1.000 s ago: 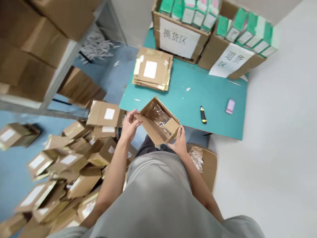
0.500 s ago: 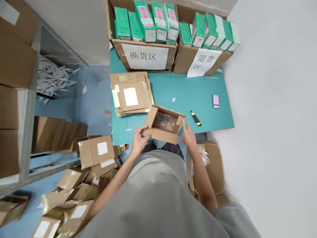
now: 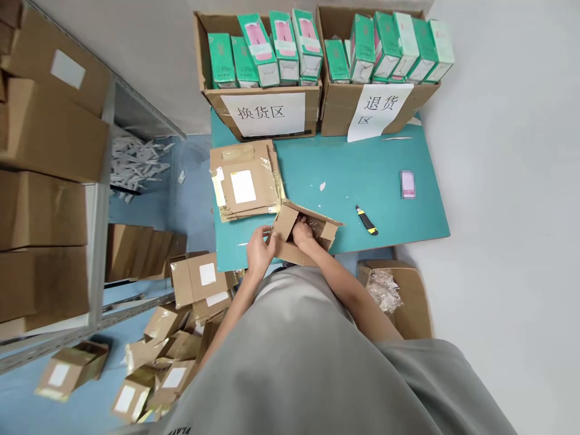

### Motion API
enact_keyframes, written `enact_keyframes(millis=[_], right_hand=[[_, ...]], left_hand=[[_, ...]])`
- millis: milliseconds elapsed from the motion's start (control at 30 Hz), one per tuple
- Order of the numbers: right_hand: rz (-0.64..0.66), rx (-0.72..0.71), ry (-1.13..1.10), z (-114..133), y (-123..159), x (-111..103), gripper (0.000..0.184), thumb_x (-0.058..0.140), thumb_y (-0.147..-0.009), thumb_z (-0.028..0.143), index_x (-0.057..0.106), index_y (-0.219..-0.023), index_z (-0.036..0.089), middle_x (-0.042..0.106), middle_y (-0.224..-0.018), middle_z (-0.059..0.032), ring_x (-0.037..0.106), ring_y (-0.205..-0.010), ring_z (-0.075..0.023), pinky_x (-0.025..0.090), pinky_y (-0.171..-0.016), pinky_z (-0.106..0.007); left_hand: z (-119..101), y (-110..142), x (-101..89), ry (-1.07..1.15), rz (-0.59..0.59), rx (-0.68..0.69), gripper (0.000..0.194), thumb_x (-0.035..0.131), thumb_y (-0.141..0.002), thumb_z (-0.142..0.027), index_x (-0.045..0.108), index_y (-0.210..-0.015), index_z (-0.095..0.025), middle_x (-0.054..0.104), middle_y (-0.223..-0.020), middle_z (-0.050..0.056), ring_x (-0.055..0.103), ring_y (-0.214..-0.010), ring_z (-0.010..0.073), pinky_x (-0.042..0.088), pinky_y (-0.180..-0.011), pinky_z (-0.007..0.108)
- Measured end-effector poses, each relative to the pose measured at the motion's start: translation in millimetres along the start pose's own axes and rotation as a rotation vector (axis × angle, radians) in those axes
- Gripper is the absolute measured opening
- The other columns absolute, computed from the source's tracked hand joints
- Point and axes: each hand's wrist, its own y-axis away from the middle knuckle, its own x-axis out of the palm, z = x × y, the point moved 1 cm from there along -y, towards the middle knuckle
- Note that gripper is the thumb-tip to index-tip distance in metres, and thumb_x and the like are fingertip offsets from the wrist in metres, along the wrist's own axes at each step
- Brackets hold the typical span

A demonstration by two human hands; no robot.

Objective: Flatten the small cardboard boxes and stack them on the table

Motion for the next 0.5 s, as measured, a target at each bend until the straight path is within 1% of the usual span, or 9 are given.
enact_keyframes(millis=[67,133,167,233,333,367,400,433,500], right_hand=[[-0.014,-0.002,-0.027,-6,0,-1,0.049,0.036,-0.112,0.011,0.052,-0.157,0.002,0.064,-0.15,-0.0313,0.071,-0.133,-0.0327,0.056,-0.108,-0.039],[-0.016,-0.033,-0.047,-15,10,-4,0.044,0.041,-0.111,0.011,0.06,-0.15,0.008,0.071,-0.144,-0.0266,0.071,-0.132,-0.0327,0.055,-0.11,-0.039],[-0.038,-0.062,-0.066,-20,19,-6,0.043,0.043,-0.109,0.011,0.061,-0.149,0.01,0.072,-0.142,-0.0246,0.072,-0.13,-0.0331,0.055,-0.11,-0.04],[-0.146,-0.128,-0.135,-34,41,-15,0.043,0.047,-0.107,0.013,0.06,-0.148,0.015,0.074,-0.14,-0.0213,0.073,-0.126,-0.0338,0.055,-0.108,-0.043],[-0.392,-0.177,-0.367,-71,80,-32,0.036,0.054,-0.104,0.019,0.064,-0.139,0.019,0.079,-0.128,-0.0149,0.076,-0.116,-0.0316,0.057,-0.1,-0.041],[-0.452,-0.171,-0.492,-86,92,-37,0.033,0.057,-0.103,0.022,0.065,-0.135,0.021,0.08,-0.12,-0.0117,0.077,-0.108,-0.0294,0.058,-0.095,-0.038],[-0.489,-0.171,-0.642,-103,104,-40,0.031,0.06,-0.103,0.028,0.065,-0.133,0.022,0.079,-0.114,-0.0087,0.078,-0.098,-0.0266,0.059,-0.088,-0.036],[-0.5,-0.179,-0.804,-119,114,-41,0.03,0.062,-0.103,0.034,0.065,-0.131,0.023,0.078,-0.108,-0.0062,0.077,-0.086,-0.0237,0.059,-0.08,-0.033],[-0.46,-0.219,-1.11,-150,132,-38,0.034,0.066,-0.101,0.047,0.064,-0.127,0.025,0.075,-0.098,-0.0025,0.072,-0.069,-0.0192,0.057,-0.067,-0.031]], left_hand=[[-2,0,2.7,-0.002,-0.032,-0.017,0.036,0.066,-0.103,-0.039,0.065,-0.133,-0.019,0.073,-0.13,0.017,0.072,-0.12,0.0339,0.056,-0.107,0.049],[-8,3,4.0,-0.018,-0.069,0.001,0.043,0.069,-0.102,-0.041,0.064,-0.137,-0.018,0.072,-0.133,0.019,0.07,-0.125,0.0349,0.055,-0.11,0.05],[-13,5,3.6,-0.026,-0.094,0.021,0.044,0.068,-0.102,-0.041,0.063,-0.139,-0.017,0.071,-0.135,0.019,0.068,-0.128,0.035,0.054,-0.112,0.051],[-27,9,0.0,-0.03,-0.149,0.083,0.044,0.063,-0.106,-0.04,0.062,-0.143,-0.017,0.069,-0.139,0.02,0.066,-0.133,0.0338,0.053,-0.115,0.051],[-59,15,-7.7,0.001,-0.214,0.222,0.041,0.057,-0.11,-0.038,0.061,-0.146,-0.019,0.065,-0.145,0.019,0.06,-0.142,0.0311,0.05,-0.122,0.051],[-72,16,-8.7,0.023,-0.206,0.276,0.042,0.057,-0.11,-0.038,0.061,-0.147,-0.019,0.064,-0.147,0.019,0.059,-0.144,0.0306,0.05,-0.123,0.052],[-86,18,-7.6,0.049,-0.166,0.327,0.044,0.059,-0.11,-0.039,0.06,-0.149,-0.02,0.063,-0.148,0.019,0.059,-0.145,0.0306,0.051,-0.122,0.052],[-100,19,-3.9,0.08,-0.092,0.372,0.049,0.062,-0.108,-0.042,0.058,-0.152,-0.022,0.062,-0.151,0.018,0.059,-0.145,0.0309,0.054,-0.119,0.052],[-127,23,12.7,0.151,0.127,0.437,0.064,0.071,-0.103,-0.047,0.053,-0.16,-0.025,0.059,-0.157,0.018,0.061,-0.143,0.0318,0.059,-0.113,0.049]])
